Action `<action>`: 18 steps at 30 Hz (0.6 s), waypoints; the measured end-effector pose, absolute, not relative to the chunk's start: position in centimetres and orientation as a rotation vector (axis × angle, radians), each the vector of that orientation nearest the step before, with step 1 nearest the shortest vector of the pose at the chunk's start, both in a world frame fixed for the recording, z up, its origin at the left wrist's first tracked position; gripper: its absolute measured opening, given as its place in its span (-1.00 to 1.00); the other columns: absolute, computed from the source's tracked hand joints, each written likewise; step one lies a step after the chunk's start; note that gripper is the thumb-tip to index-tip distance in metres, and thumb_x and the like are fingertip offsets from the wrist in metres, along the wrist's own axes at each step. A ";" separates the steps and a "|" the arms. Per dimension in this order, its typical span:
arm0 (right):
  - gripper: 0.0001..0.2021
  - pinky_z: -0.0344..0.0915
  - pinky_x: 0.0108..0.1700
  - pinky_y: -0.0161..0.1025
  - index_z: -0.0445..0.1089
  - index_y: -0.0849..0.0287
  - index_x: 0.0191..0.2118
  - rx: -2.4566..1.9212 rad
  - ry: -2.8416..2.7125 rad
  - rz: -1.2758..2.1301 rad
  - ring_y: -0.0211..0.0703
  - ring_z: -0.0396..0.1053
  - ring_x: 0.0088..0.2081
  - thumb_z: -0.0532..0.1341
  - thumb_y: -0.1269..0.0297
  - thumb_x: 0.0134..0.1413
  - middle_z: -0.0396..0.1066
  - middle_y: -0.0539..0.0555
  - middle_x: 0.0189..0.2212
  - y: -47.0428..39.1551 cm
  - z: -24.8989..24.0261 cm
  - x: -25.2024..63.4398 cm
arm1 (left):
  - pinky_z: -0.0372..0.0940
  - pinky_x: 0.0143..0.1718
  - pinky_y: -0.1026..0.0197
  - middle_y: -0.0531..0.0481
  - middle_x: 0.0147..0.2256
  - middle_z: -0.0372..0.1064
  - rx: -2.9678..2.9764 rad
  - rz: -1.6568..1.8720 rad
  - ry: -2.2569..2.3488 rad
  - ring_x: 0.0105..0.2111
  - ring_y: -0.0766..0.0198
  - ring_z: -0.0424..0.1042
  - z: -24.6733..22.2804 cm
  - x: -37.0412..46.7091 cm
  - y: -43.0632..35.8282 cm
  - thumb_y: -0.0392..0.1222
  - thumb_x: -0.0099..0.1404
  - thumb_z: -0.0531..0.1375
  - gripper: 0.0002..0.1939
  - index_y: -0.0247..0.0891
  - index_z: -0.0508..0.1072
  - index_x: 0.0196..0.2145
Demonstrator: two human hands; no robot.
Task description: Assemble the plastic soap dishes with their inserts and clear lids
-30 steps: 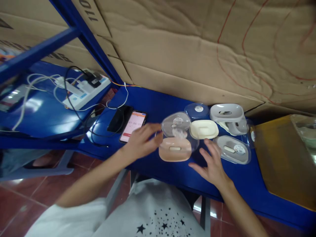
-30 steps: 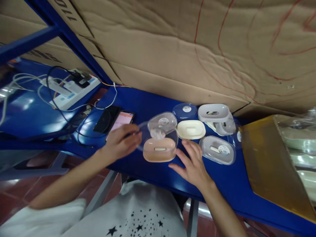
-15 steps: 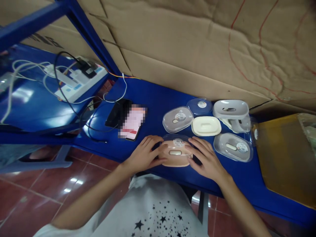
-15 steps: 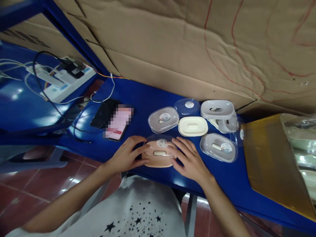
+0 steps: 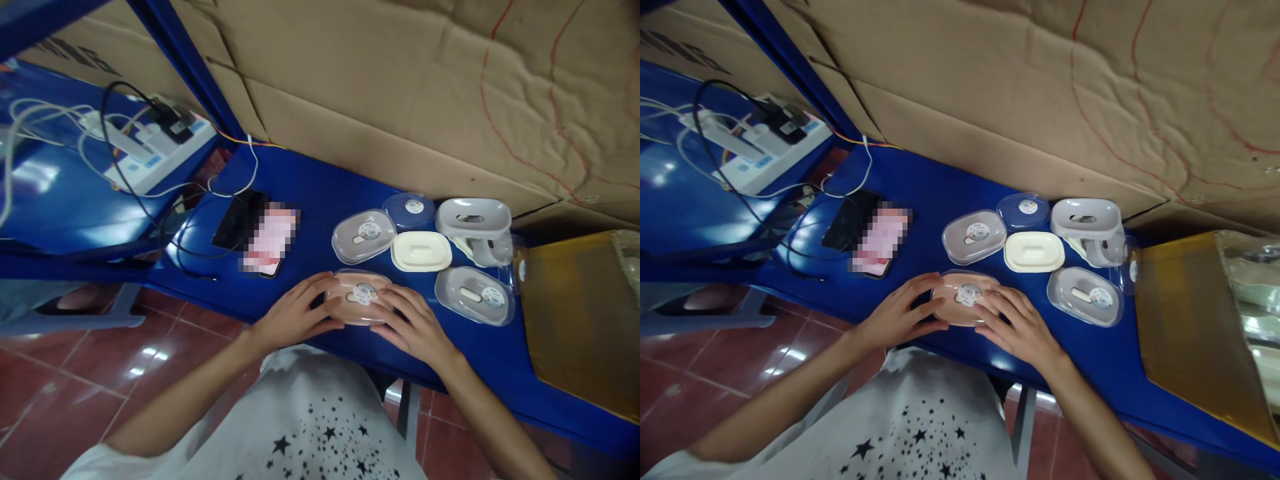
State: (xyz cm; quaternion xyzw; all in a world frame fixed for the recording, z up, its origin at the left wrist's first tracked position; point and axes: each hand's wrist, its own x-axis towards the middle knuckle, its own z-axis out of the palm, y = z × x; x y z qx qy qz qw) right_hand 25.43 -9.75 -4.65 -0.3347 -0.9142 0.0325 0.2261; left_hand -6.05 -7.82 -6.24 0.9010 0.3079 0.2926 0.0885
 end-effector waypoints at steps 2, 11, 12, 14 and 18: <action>-0.49 0.46 0.28 0.09 0.37 0.03 0.35 -0.907 -2.507 0.124 0.11 0.39 0.31 0.36 0.11 0.37 0.52 0.20 0.18 -9.7 -4.9 25.5 | 0.57 0.08 -0.11 -0.26 0.12 0.46 2.706 0.900 0.918 0.24 -0.09 0.47 -6.2 -6.0 -7.9 0.03 0.47 0.34 -0.61 -0.18 0.41 0.11; -0.48 0.46 0.31 0.13 0.38 0.00 0.36 -0.894 -2.487 0.134 0.10 0.40 0.31 0.38 0.22 0.34 0.52 0.18 0.18 -9.8 -5.2 25.5 | 0.54 0.03 0.04 -0.13 0.11 0.56 2.779 0.966 0.952 0.25 -0.04 0.49 -6.8 -6.5 -8.5 0.00 0.37 0.45 -0.57 -0.09 0.47 0.11; -0.49 0.47 0.31 0.12 0.39 0.00 0.35 -0.885 -2.487 0.118 0.09 0.41 0.30 0.39 0.22 0.34 0.53 0.17 0.17 -9.8 -5.1 25.4 | 0.54 0.02 0.05 -0.12 0.10 0.56 2.795 0.969 0.957 0.24 -0.03 0.50 -6.8 -6.5 -8.5 0.01 0.38 0.44 -0.59 -0.09 0.47 0.10; -0.53 0.48 0.31 0.10 0.42 -0.02 0.31 -0.864 -2.496 0.074 0.05 0.42 0.29 0.39 0.23 0.35 0.55 0.14 0.15 -9.7 -4.9 25.3 | 0.54 0.01 0.06 -0.10 0.07 0.57 2.825 0.979 0.958 0.22 -0.02 0.51 -6.7 -6.5 -8.6 0.02 0.41 0.41 -0.62 -0.10 0.48 0.09; -0.59 0.45 0.34 0.08 0.47 -0.01 0.25 -0.821 -2.510 0.012 0.01 0.42 0.29 0.39 0.26 0.34 0.56 0.10 0.11 -9.7 -5.1 25.2 | 0.53 0.00 0.08 -0.06 0.05 0.58 2.867 0.960 0.971 0.16 0.02 0.54 -6.6 -6.4 -8.7 0.02 0.43 0.39 -0.56 -0.05 0.47 0.19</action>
